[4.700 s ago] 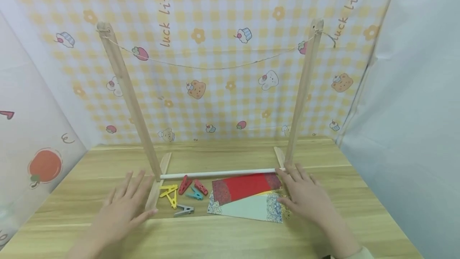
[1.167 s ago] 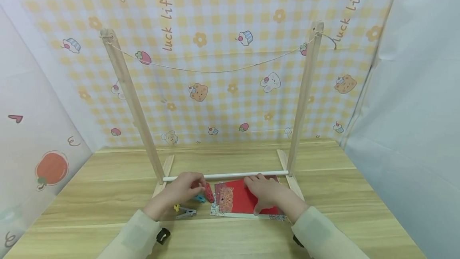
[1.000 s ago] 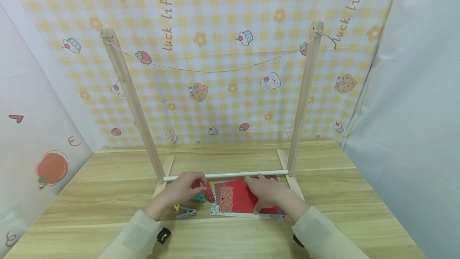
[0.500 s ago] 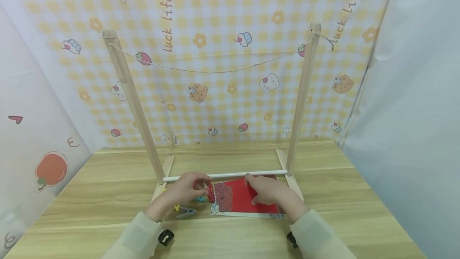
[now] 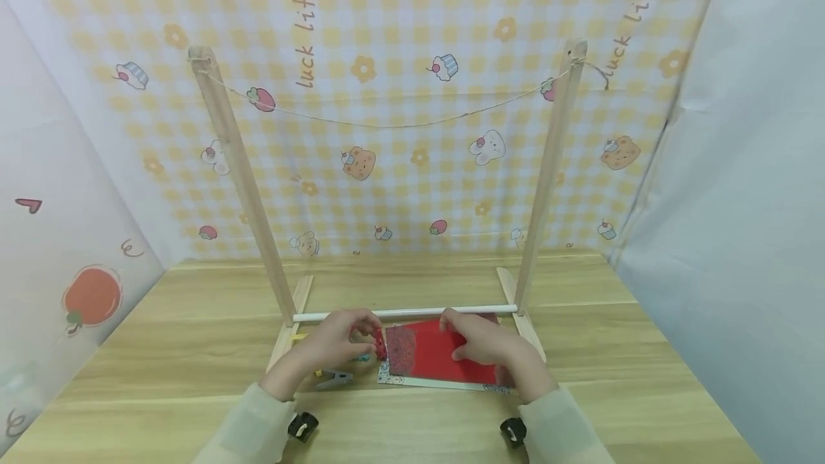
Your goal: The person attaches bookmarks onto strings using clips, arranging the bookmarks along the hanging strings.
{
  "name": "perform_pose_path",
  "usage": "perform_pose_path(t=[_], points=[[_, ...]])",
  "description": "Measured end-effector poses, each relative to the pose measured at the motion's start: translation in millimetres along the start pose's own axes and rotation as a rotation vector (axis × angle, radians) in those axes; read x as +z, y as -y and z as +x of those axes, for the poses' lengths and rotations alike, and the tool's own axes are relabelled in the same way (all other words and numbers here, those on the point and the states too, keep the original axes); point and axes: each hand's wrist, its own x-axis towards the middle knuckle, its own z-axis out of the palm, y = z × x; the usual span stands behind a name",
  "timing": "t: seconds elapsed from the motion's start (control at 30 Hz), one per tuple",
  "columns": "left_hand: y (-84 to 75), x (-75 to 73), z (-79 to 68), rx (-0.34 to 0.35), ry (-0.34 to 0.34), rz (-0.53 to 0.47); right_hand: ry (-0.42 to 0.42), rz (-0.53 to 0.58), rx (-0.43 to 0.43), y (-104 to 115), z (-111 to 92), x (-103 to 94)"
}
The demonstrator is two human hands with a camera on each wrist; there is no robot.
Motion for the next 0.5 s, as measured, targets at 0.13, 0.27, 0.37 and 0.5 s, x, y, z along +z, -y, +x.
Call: perform_pose_path(t=[0.13, 0.27, 0.37, 0.5], points=[[-4.3, -0.3, -0.4, 0.003, -0.008, -0.028, -0.018, 0.048, 0.001, -0.9, -2.5, -3.0], [-7.4, -0.4, -2.7, 0.031, -0.035, -0.025, -0.037, 0.099, -0.004, -3.5, -5.5, -4.4], [-9.9, -0.4, -4.9, 0.054, -0.057, -0.019, -0.053, 0.134, -0.023, -5.8, -7.4, -5.8], [-16.2, -1.1, -7.5, 0.051, -0.076, -0.048, -0.084, 0.158, -0.045, -7.2, -9.9, -9.3]])
